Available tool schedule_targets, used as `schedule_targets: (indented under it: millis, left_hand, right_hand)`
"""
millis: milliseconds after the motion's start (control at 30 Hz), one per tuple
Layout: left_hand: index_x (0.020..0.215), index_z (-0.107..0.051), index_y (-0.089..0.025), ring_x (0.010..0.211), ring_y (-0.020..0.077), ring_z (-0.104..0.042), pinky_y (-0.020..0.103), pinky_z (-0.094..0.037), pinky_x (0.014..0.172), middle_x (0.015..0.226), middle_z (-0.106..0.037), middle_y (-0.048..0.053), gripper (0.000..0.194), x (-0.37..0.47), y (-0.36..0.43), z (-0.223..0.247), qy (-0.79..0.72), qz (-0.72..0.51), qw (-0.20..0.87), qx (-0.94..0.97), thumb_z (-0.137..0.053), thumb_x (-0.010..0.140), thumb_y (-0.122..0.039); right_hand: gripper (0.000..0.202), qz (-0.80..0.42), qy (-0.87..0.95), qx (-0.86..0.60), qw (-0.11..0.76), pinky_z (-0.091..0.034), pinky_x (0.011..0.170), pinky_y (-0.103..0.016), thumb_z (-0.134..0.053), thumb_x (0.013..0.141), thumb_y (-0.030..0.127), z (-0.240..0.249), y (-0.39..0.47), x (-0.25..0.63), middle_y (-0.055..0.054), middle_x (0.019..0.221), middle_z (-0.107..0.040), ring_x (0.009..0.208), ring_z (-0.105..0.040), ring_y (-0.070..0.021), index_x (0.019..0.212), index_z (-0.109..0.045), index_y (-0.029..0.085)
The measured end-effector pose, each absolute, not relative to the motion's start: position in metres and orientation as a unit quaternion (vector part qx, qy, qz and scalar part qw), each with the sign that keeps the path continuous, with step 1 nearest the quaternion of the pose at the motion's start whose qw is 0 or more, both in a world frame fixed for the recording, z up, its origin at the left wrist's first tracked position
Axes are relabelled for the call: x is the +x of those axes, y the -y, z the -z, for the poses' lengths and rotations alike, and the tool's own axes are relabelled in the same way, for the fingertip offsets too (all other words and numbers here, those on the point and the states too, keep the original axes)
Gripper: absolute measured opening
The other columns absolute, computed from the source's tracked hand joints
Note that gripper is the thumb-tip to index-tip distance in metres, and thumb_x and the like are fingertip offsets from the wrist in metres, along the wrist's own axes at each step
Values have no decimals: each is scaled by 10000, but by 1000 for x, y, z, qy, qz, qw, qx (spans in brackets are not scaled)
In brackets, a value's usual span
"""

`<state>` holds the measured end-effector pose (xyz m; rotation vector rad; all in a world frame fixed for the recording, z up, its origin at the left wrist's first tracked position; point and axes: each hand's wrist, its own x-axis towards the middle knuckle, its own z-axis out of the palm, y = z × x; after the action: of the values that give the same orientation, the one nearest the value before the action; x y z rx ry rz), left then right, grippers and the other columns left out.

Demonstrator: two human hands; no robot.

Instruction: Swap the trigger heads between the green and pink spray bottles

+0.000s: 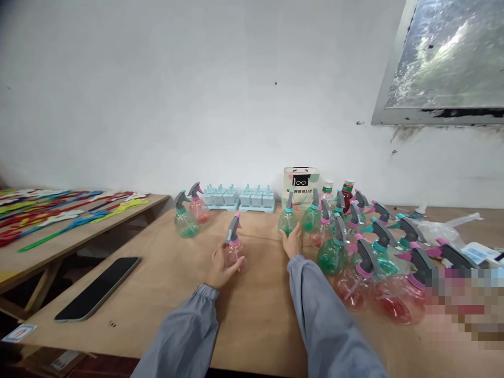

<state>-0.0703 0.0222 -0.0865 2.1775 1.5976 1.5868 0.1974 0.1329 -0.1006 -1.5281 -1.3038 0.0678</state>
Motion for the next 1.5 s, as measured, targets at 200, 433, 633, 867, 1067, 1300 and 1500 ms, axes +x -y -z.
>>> schedule_targets:
  millis: [200,433,633,867,1067,1300,1500]
  left_hand:
    - [1270,-439,-192,1126,309,-643,493,-461,988,1149,-656,134,616,-70,-21,87,-505,-502,-13,702,-684,775,-467]
    - [1260,-441,-193,1132,311,-638,492,-463,983,1144,-653,135,614,-70,-19,84,-509,-501,-3,700,-686,774,-478]
    - [1309,-406,-195,1163,314,-616,497,-465,980,1201,-622,153,648,-63,-16,84,-498,-520,18,694,-668,798,-494]
    - [1426,-300,-171,1327,299,-496,500,-404,1071,1379,-510,199,627,-29,5,89,-463,-516,4,721,-547,907,-420]
    - [1502,-209,-184,1373,293,-449,486,-402,1104,1456,-453,201,744,-24,15,87,-363,-500,-31,785,-549,898,-455]
    - [1450,-211,-114,1441,343,-300,556,-280,1178,1483,-323,243,769,-143,-62,20,-590,-639,-84,486,-583,870,-456]
    - [1247,-431,-90,1336,384,-417,573,-393,1061,1294,-545,200,610,-223,-111,-16,-704,-539,-43,461,-657,834,-477]
  right_hand:
    - [926,-37,522,-648,553,-366,1045,-581,-526,795,647,97,-158,200,-341,1386,-411,1322,-419,-463,1430,-289,17]
    - [942,-45,518,-611,597,-335,1086,-581,-574,767,668,91,-152,201,-332,1388,-376,1364,-343,-441,1396,-299,23]
    - [813,-64,533,-554,636,-314,1116,-585,-496,807,729,90,-110,193,-261,1333,-409,1338,-379,-379,1317,-400,103]
    - [730,-147,689,-362,611,-327,1163,-510,-538,852,660,72,-31,153,-151,1480,-393,1401,-394,-295,1420,-368,233]
    - [686,-274,694,-350,566,-462,1044,-441,-689,812,435,41,-1,135,-121,1366,-531,1196,-564,-236,1406,-392,262]
    - [370,-347,662,-347,566,-523,851,-340,-724,715,270,25,4,146,-28,1027,-662,863,-615,-166,1079,-659,286]
    - [332,-405,602,-355,590,-480,923,-417,-756,653,268,25,-1,164,-11,825,-697,859,-640,-220,982,-716,285]
